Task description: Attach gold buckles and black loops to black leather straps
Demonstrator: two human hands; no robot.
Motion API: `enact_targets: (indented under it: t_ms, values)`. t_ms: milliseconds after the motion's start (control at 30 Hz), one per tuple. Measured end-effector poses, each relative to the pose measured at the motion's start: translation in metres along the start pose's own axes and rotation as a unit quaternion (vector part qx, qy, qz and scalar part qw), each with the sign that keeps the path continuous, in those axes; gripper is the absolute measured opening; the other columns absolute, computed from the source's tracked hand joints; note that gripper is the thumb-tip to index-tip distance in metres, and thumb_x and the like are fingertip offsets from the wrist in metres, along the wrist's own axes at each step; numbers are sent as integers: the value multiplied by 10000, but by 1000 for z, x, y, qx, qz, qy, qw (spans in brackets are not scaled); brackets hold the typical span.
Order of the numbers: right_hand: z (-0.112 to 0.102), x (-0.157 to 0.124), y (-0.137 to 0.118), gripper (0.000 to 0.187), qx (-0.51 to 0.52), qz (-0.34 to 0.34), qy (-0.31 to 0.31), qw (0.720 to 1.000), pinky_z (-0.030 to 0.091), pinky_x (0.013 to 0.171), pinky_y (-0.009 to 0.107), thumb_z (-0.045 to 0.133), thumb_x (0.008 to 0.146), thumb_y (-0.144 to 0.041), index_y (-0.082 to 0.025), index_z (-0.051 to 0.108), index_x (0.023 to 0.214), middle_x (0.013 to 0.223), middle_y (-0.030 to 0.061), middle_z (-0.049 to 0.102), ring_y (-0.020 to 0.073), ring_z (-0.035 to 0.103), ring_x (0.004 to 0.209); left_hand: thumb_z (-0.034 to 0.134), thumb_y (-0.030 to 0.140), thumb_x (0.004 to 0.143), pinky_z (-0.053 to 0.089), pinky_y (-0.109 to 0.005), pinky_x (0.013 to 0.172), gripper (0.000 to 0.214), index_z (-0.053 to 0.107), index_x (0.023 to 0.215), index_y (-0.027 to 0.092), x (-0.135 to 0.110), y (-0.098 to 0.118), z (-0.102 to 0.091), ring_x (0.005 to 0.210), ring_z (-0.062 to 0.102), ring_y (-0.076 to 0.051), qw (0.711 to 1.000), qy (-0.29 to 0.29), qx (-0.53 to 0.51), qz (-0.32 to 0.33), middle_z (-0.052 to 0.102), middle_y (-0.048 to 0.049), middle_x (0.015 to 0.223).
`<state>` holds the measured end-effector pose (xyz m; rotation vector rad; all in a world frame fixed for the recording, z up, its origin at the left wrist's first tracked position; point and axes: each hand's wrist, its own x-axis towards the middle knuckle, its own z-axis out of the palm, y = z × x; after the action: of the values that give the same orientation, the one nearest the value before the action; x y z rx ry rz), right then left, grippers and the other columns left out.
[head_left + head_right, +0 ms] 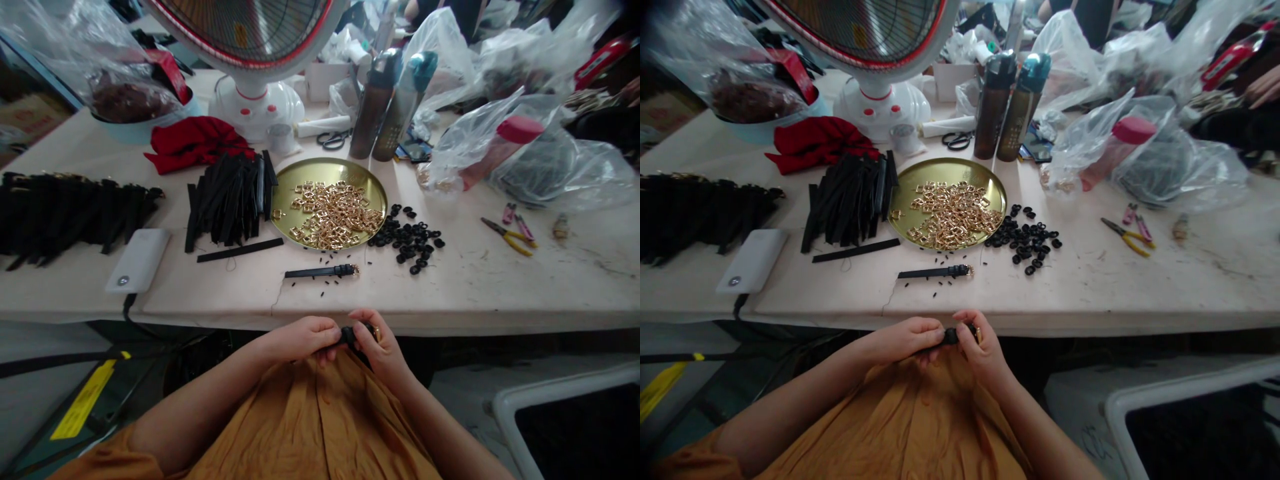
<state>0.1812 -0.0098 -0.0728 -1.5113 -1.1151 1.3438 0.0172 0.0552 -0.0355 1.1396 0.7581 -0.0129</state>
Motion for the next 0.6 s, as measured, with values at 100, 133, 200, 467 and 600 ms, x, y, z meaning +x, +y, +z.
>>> enact_targets:
  t_ms: [100, 133, 200, 467, 600]
  values:
    - [-4, -2, -3, 197, -13, -25, -10, 1000, 383, 510, 209, 455, 808, -353, -207, 490, 936, 697, -24, 469, 93, 444, 553, 435, 494, 779, 332, -180, 469, 352, 467, 734, 147, 2, -8, 3, 465, 432, -51, 998, -9, -62, -12, 480, 39, 610]
    - [-5, -3, -4, 187, -22, -34, -14, 999, 388, 527, 210, 458, 808, -342, -209, 496, 932, 732, -14, 477, 97, 453, 582, 437, 503, 775, 312, -177, 451, 361, 474, 742, 146, 3, -12, 5, 450, 411, -47, 997, -10, -79, -14, 467, 42, 599]
    - [-5, -4, -5, 171, -29, -40, -28, 998, 389, 539, 212, 456, 808, -328, -210, 503, 924, 750, -6, 481, 103, 455, 609, 435, 520, 768, 262, -176, 419, 381, 489, 755, 143, 6, -17, 9, 428, 361, -42, 995, -10, -103, -12, 433, 50, 575]
    - [-3, 1, -5, 198, 64, 36, -58, 996, 271, 419, 189, 468, 796, -360, -206, 478, 920, 592, -56, 389, 68, 335, 464, 428, 509, 772, 201, -207, 448, 380, 501, 758, 136, 10, -16, 11, 492, 284, -66, 997, 58, -35, 48, 355, 53, 564]
    - [-5, 2, -7, 214, 88, 71, -78, 991, 224, 401, 182, 488, 772, -357, -204, 477, 922, 531, -79, 354, 61, 295, 430, 398, 464, 802, 235, -208, 460, 344, 481, 715, 142, 9, -16, 11, 501, 311, -71, 995, 68, 29, 61, 363, 49, 569]
